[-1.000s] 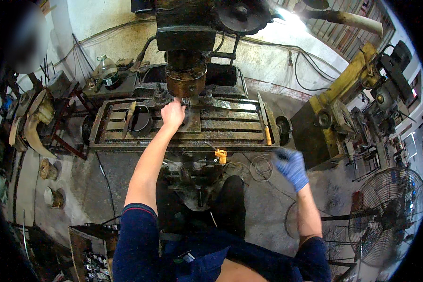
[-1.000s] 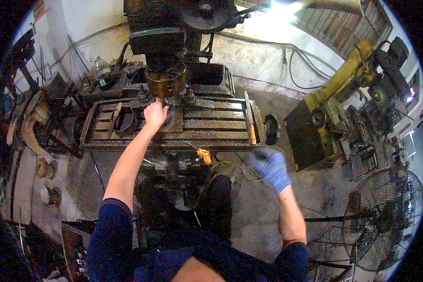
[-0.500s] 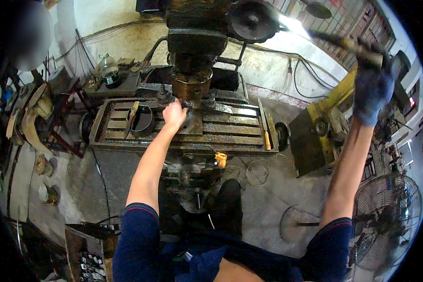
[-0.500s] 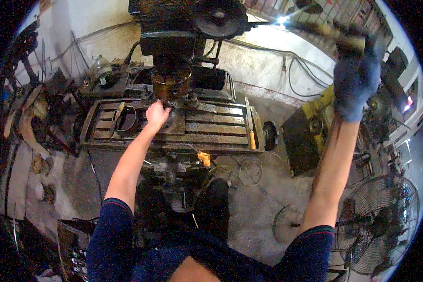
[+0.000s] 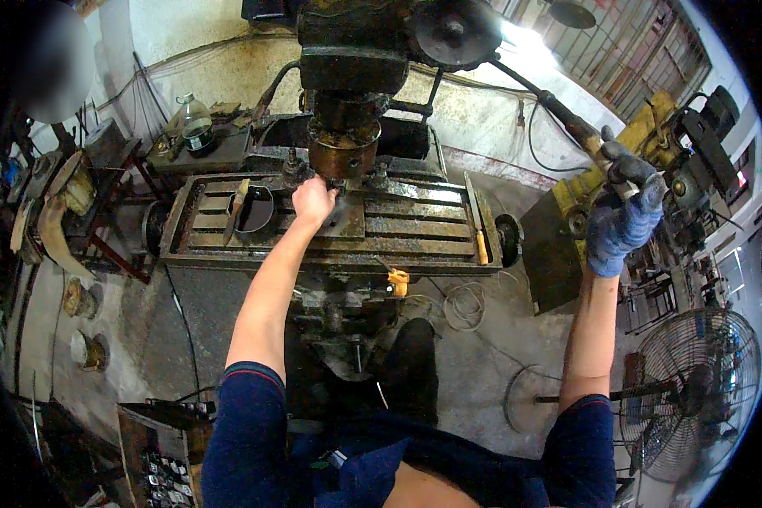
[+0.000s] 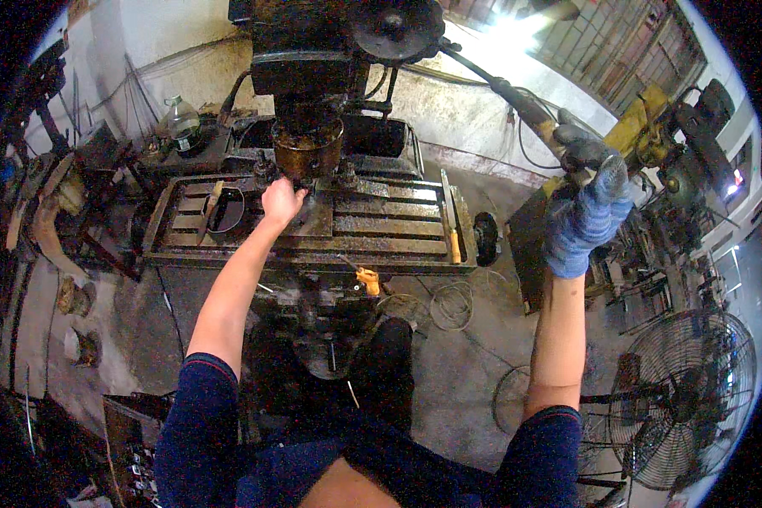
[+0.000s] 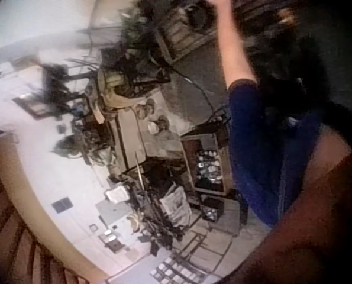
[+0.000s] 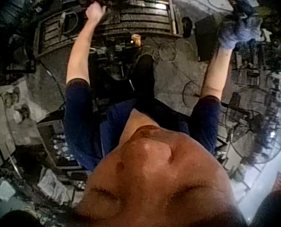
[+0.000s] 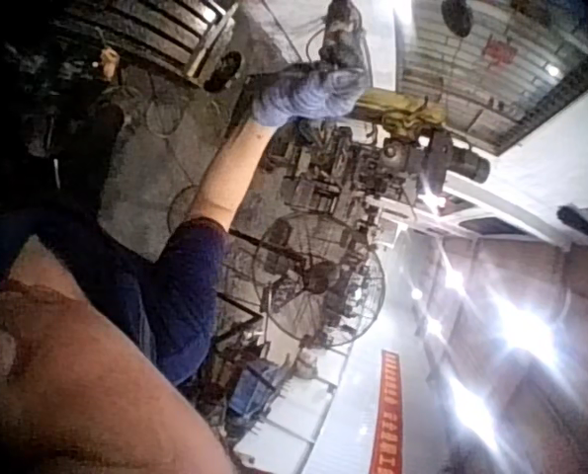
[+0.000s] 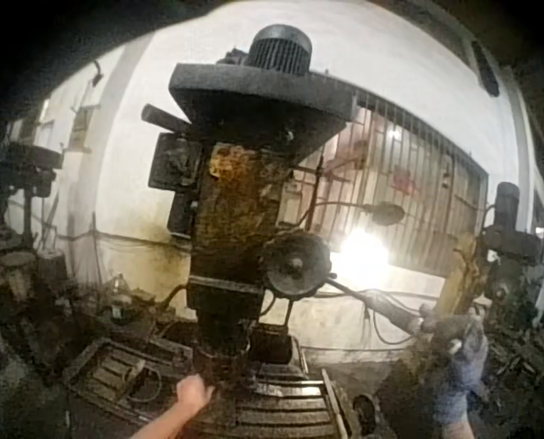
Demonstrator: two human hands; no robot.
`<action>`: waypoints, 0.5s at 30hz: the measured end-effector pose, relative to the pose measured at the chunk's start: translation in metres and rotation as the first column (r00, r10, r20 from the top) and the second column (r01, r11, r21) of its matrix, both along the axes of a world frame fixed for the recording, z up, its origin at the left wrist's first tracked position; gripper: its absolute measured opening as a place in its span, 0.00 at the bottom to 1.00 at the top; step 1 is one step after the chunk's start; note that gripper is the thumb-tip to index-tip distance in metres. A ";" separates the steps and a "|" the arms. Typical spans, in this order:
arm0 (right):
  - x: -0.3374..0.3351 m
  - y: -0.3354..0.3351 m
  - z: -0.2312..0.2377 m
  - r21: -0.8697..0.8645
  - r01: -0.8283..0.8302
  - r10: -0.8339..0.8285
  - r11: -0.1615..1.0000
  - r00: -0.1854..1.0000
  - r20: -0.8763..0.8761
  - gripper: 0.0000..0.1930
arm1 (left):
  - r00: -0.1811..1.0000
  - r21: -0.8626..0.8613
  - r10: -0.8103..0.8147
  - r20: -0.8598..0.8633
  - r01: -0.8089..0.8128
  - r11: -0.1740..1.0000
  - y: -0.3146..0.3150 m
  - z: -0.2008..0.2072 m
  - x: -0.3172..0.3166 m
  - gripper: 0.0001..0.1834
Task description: The person operates a milling machine by picking up small metal components from a bin, placing them into a fixture on the machine table, and pulling a lever to lower the milling head. They repeat this process by removing the finished part, placing it in a separate bin, and loading a new component.
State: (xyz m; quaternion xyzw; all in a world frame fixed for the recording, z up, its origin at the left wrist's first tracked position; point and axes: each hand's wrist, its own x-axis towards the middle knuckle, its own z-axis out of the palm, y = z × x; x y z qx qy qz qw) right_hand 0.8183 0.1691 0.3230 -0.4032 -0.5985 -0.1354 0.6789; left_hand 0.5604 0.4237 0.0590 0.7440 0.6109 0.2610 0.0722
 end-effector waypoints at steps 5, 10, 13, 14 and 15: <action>0.015 0.002 -0.040 0.135 -0.247 0.258 0.959 0.963 -0.070 0.21 | 1.000 -0.020 -0.007 0.000 0.007 1.000 0.001 -0.001 0.008 0.17; 0.009 -0.001 -0.011 0.079 0.125 -0.130 0.989 0.989 0.066 0.20 | 1.000 0.018 -0.007 -0.026 0.008 1.000 0.004 -0.002 0.004 0.19; 0.012 -0.008 -0.019 0.036 0.197 -0.199 0.980 0.979 0.044 0.20 | 1.000 0.012 -0.013 -0.016 0.014 1.000 0.003 -0.002 0.007 0.17; 0.013 -0.008 -0.026 0.022 0.197 -0.198 0.980 0.980 0.015 0.20 | 1.000 0.023 -0.016 -0.002 0.016 1.000 0.004 -0.004 0.006 0.17; 0.003 0.004 -0.038 0.169 0.019 -0.008 0.985 0.998 -0.065 0.20 | 1.000 0.033 -0.017 0.001 0.017 0.999 0.005 -0.007 0.005 0.19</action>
